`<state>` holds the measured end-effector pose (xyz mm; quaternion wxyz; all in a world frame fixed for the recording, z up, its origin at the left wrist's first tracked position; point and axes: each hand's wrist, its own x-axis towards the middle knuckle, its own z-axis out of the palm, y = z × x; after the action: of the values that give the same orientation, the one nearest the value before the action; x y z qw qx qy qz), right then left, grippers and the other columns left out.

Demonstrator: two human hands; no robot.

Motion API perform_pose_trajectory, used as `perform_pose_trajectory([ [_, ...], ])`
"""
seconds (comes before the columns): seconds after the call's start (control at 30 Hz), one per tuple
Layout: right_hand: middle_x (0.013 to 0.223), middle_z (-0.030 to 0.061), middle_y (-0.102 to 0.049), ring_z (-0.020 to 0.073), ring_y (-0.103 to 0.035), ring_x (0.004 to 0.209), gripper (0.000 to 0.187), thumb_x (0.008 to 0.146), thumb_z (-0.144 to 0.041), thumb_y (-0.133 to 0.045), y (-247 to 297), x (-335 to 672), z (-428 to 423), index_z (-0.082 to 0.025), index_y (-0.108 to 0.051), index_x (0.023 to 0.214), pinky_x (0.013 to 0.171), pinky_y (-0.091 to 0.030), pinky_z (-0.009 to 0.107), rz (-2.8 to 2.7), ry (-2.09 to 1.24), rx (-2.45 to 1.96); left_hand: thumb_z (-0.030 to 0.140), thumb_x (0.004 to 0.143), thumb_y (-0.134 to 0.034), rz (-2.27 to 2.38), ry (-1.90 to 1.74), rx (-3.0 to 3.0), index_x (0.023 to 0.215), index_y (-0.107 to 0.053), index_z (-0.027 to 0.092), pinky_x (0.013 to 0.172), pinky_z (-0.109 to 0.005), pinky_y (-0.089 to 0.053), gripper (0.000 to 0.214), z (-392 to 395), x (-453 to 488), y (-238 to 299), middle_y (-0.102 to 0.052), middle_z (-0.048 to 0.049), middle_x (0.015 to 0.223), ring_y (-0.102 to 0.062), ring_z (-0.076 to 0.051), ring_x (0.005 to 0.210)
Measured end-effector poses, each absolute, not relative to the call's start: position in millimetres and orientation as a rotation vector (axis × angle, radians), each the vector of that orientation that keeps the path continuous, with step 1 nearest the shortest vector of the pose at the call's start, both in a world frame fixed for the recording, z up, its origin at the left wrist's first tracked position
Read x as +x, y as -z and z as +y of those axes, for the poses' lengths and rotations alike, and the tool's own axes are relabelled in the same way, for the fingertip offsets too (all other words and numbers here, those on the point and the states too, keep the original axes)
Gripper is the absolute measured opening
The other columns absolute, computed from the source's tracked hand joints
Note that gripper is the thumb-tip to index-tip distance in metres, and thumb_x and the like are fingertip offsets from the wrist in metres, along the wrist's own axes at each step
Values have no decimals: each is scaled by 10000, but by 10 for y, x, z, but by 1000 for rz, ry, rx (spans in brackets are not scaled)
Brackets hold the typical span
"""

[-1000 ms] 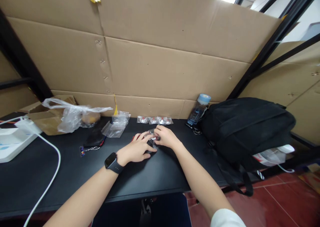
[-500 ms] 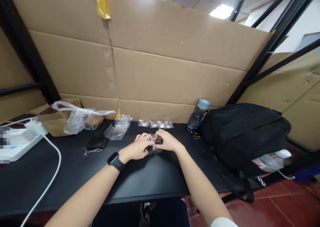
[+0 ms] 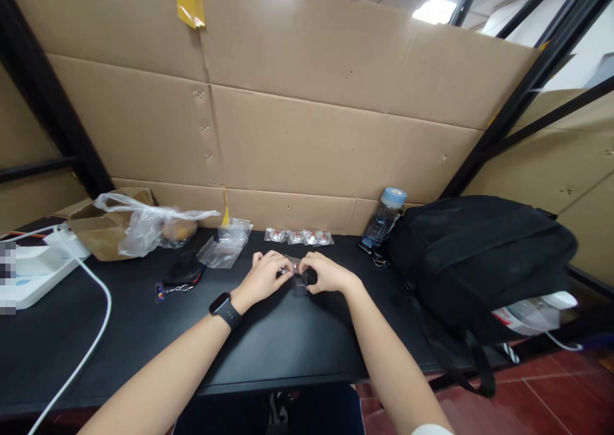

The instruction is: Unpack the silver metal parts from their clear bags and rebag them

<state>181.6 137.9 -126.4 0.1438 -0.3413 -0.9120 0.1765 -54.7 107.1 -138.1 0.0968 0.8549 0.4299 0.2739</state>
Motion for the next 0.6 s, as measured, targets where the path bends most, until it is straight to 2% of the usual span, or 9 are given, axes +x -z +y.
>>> perform_pose_trajectory([
  [0.07,1006,24,-580,199,-530,945,533,553,-190,-894,1260,1811,1365,-208,-619,1009,829,-445,282,-2587,-478,-1012,355,960,-547,1318,-851,2479,934,-681,269,840,-368,-259,162,1076,-539,1372,-722,-9,962,-558,-217,1025],
  [0.1,1002,27,-586,196,-534,934,527,559,-210,-898,1262,1805,1365,-202,-617,1005,818,-444,279,-2545,-454,-1035,365,963,-542,1349,-882,2449,934,-687,276,844,-370,-259,172,1081,-534,1374,-728,-5,965,-564,-217,1024],
  [0.27,841,24,-659,137,-578,741,31,822,-202,-701,1305,1772,1428,-181,-691,842,722,-430,241,-2321,-484,-1081,355,965,-516,1476,-984,2296,1021,-687,331,883,-383,-273,181,1142,-540,1412,-742,7,1055,-583,-231,1069],
  [0.37,756,26,-708,138,-602,649,98,840,-251,-680,1329,1799,1477,-173,-739,828,657,-435,243,-2196,-658,-1178,337,948,-522,1482,-974,2230,1142,-620,333,909,-387,-291,217,1172,-572,1412,-753,5,1009,-593,-238,1084],
  [0.5,715,33,-725,156,-639,634,147,825,-295,-676,1352,1834,1501,-159,-726,803,608,-443,238,-2042,-855,-1281,337,929,-536,1466,-969,2160,1236,-499,306,913,-372,-321,310,1165,-586,1382,-758,26,916,-627,-223,1018],
  [0.57,711,17,-726,154,-652,636,135,798,-258,-687,1353,1827,1486,-167,-688,896,605,-451,227,-1980,-900,-1276,330,930,-536,1487,-969,2168,1238,-494,303,905,-372,-322,312,1147,-572,1380,-752,26,900,-623,-223,1007],
  [0.6,708,4,-725,150,-656,631,191,786,-234,-688,1349,1818,1472,-176,-659,966,609,-456,222,-1963,-898,-1268,322,935,-532,1504,-964,2197,1219,-520,308,903,-378,-316,285,1136,-561,1385,-748,20,905,-613,-225,1014],
])
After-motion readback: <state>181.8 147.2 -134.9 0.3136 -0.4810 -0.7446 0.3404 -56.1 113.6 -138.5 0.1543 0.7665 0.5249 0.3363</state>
